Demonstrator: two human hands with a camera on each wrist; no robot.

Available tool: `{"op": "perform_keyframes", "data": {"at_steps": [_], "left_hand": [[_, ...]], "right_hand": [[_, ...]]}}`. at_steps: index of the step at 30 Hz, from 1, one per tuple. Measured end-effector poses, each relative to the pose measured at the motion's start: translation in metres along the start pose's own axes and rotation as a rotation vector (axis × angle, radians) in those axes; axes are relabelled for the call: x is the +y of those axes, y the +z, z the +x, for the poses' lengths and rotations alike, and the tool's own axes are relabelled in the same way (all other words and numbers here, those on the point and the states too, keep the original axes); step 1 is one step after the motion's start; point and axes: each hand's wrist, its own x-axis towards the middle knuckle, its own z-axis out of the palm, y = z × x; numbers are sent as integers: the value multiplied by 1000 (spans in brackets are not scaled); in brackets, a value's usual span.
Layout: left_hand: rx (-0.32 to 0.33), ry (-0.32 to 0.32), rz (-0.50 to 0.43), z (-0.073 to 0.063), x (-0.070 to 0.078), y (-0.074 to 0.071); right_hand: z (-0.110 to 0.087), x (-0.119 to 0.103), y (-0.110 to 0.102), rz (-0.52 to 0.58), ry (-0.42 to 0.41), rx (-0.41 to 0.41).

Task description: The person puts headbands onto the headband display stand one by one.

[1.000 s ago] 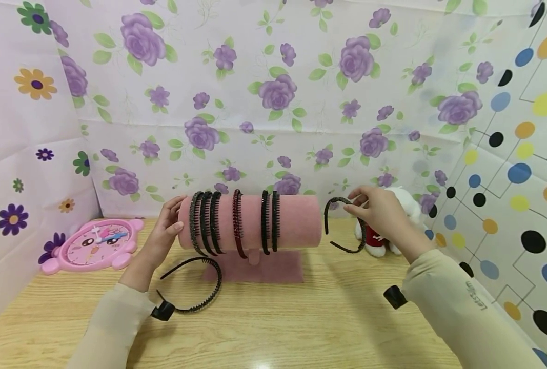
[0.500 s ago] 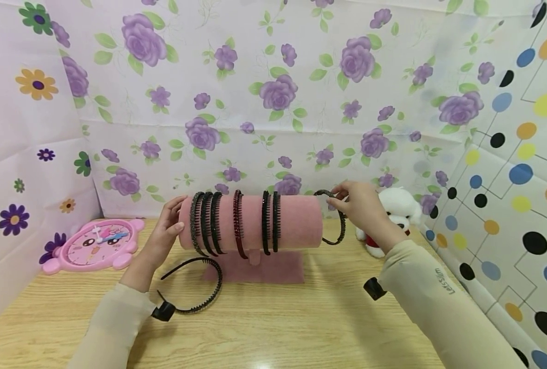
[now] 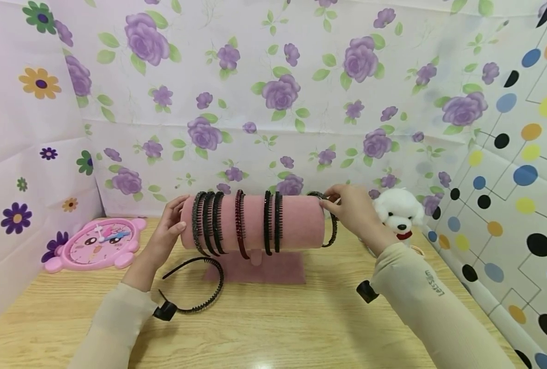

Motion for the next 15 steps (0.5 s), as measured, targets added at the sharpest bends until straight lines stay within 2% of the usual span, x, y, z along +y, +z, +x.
{"op": "perform_keyframes", "data": {"at_steps": [7, 15], "left_hand": [[2, 3, -13, -1, 0, 1], [6, -5, -3, 1, 0, 1]], "right_hand": [[-2, -6, 2, 35, 1, -16], [-3, -19, 2, -31, -20, -21]]}}
